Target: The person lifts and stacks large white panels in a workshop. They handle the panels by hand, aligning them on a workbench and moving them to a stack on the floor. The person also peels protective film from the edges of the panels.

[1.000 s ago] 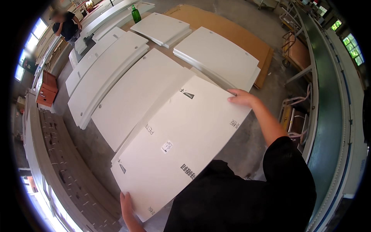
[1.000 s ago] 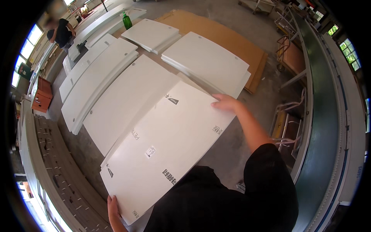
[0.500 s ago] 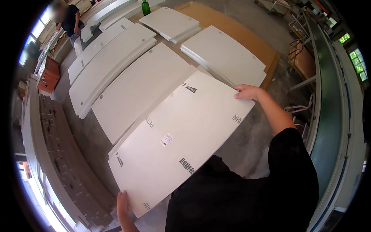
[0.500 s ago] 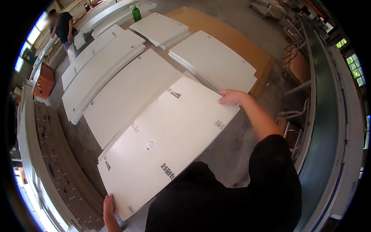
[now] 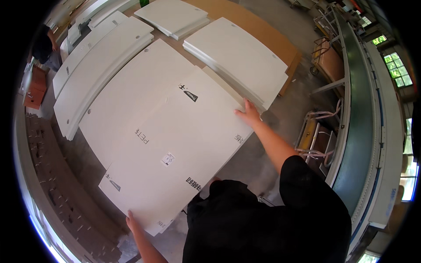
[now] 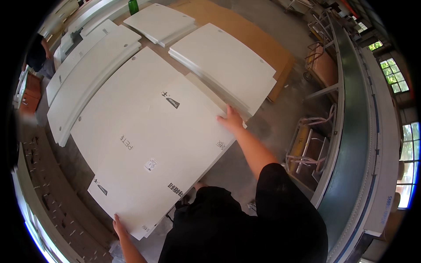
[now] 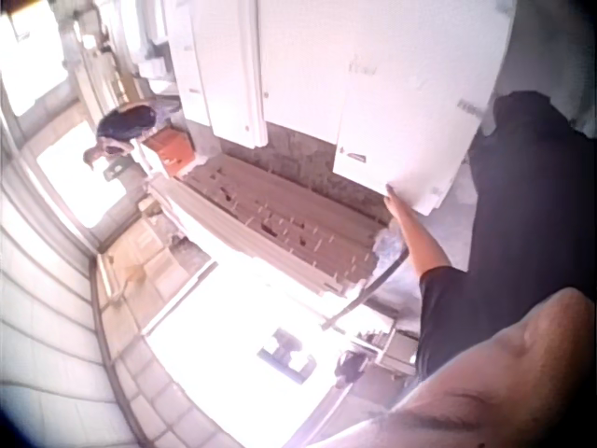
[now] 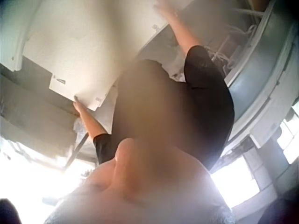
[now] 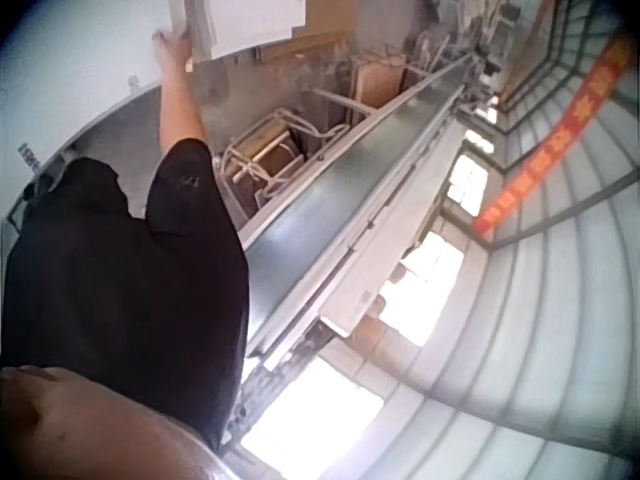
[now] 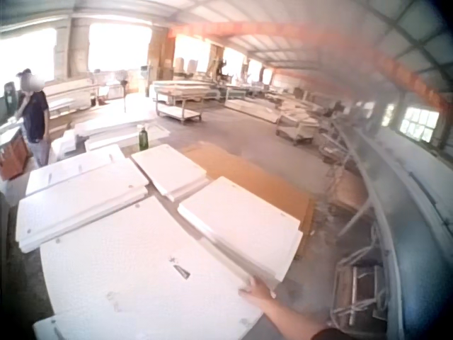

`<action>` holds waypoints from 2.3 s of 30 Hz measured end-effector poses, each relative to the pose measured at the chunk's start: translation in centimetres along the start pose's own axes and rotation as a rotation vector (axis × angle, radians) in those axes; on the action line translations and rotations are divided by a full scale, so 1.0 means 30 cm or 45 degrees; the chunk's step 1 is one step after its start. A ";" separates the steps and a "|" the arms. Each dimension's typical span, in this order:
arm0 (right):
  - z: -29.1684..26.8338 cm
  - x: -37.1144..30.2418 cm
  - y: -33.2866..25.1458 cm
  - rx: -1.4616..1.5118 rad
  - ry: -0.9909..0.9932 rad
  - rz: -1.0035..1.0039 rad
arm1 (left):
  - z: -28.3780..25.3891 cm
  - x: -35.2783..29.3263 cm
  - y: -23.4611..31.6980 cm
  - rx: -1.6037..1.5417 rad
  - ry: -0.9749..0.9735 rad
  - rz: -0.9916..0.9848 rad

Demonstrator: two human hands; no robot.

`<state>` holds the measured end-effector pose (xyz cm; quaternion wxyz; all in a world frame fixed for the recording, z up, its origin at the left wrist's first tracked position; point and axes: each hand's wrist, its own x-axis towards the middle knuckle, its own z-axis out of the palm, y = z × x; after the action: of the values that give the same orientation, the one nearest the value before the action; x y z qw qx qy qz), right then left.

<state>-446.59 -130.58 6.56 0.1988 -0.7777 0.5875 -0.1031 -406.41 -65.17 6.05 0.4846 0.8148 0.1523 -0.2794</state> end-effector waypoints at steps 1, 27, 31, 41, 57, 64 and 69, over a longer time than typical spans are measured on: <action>0.004 -0.015 -0.006 0.009 -0.018 0.057 | -0.005 -0.016 -0.006 -0.105 -0.036 -0.017; -0.094 -0.536 0.250 0.310 -0.306 0.596 | -0.143 -0.083 -0.194 -0.086 -0.080 0.018; -0.130 -0.385 0.230 0.320 -0.271 0.486 | -0.046 -0.144 -0.069 -0.086 0.036 0.064; -0.193 -0.057 0.099 -0.026 -0.254 0.172 | 0.062 -0.257 0.012 -0.048 -0.105 0.152; -0.058 -0.029 0.206 0.164 -0.134 0.059 | 0.127 -0.199 -0.156 0.004 0.212 -0.085; -0.098 0.015 0.166 0.706 -0.490 0.348 | 0.067 -0.180 -0.090 -0.156 -0.113 -0.195; -0.082 -0.022 0.151 0.624 -0.323 0.344 | 0.092 -0.230 -0.105 -0.116 -0.063 -0.150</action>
<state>-451.71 -131.47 6.87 0.4642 -0.6282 0.6135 -0.1164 -414.38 -65.91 6.95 0.5075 0.7743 0.2005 -0.3204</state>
